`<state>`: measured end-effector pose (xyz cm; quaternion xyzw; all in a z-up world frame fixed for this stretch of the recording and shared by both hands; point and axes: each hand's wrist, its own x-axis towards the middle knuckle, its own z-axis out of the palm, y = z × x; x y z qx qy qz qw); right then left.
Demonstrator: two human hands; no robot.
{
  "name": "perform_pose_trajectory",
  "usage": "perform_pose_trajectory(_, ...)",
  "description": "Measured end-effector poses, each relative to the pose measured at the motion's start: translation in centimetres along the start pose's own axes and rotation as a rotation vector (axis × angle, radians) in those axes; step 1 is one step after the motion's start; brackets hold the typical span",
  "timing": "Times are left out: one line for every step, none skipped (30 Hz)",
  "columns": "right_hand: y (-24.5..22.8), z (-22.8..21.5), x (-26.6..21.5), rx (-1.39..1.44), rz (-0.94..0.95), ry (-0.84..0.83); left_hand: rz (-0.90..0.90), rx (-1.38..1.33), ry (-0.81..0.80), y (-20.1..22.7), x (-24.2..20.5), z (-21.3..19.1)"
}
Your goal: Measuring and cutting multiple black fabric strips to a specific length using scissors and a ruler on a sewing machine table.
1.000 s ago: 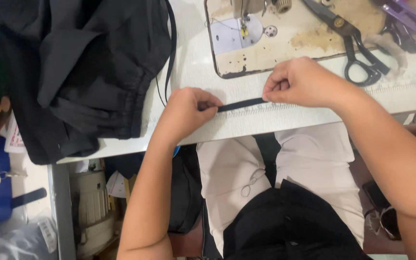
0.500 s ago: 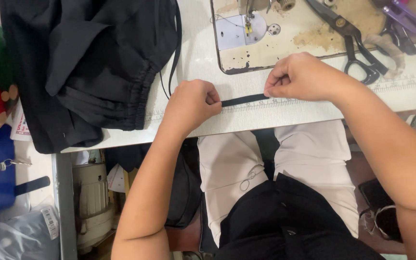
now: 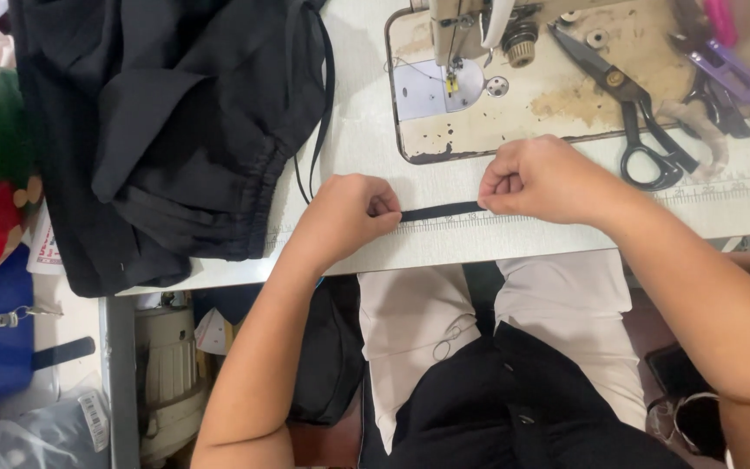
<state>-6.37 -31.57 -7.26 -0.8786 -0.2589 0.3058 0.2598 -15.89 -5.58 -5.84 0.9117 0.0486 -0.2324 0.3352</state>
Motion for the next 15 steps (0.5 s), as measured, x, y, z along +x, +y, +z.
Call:
perform_pose_trajectory(0.24, 0.08, 0.12, 0.000, 0.002, 0.000, 0.001, -0.001, -0.002, 0.10, -0.06, -0.23)
perform_pose_trajectory(0.48, 0.28, 0.17, -0.002, 0.000, -0.002, -0.002, -0.019, -0.017, 0.18, -0.23, -0.39)
perform_pose_trajectory(0.73, 0.49, 0.20, -0.004, -0.003, -0.005, -0.004, -0.037, -0.032, 0.25, -0.41, -0.53)
perform_pose_trajectory(0.79, 0.61, 0.17, 0.000, 0.000, -0.009, -0.008, -0.037, -0.037, 0.22, -0.43, -0.52)
perform_pose_trajectory(0.82, 0.71, 0.13, -0.008, -0.004, -0.003, -0.015, -0.037, -0.039, 0.21, -0.48, -0.52)
perform_pose_trajectory(0.82, 0.60, 0.20, -0.020, -0.010, 0.008, -0.017, -0.034, -0.036, 0.26, -0.38, -0.68)
perform_pose_trajectory(0.92, 0.64, 0.21, -0.019, -0.010, 0.009, -0.016, -0.033, -0.037, 0.12, -0.20, -0.49)
perform_pose_trajectory(0.99, 0.70, 0.23, -0.012, -0.016, 0.011, -0.007, -0.016, -0.025, -0.05, -0.07, -0.30)
perform_pose_trajectory(1.05, 0.78, 0.25, -0.005, -0.023, 0.013, 0.002, 0.001, -0.014, -0.24, 0.06, -0.12)
perform_pose_trajectory(1.03, 0.77, 0.26, -0.003, -0.023, 0.011, 0.000, 0.001, -0.015, -0.21, 0.04, -0.11)
perform_pose_trajectory(1.01, 0.77, 0.27, -0.006, -0.021, 0.013, -0.005, -0.004, -0.009, -0.21, 0.04, -0.09)
perform_pose_trajectory(1.05, 0.77, 0.22, -0.010, -0.017, 0.016, -0.009, -0.011, -0.004, -0.18, 0.07, -0.01)
perform_pose_trajectory(1.05, 0.82, 0.26, -0.009, -0.015, 0.014, -0.010, -0.012, -0.007, -0.34, 0.11, 0.07)
perform_pose_trajectory(1.06, 0.82, 0.28, -0.011, -0.016, 0.016, -0.009, -0.015, 0.002, -0.47, 0.19, 0.15)
perform_pose_trajectory(1.08, 0.82, 0.31, -0.013, -0.018, 0.018, -0.008, -0.018, 0.011, -0.59, 0.27, 0.23)
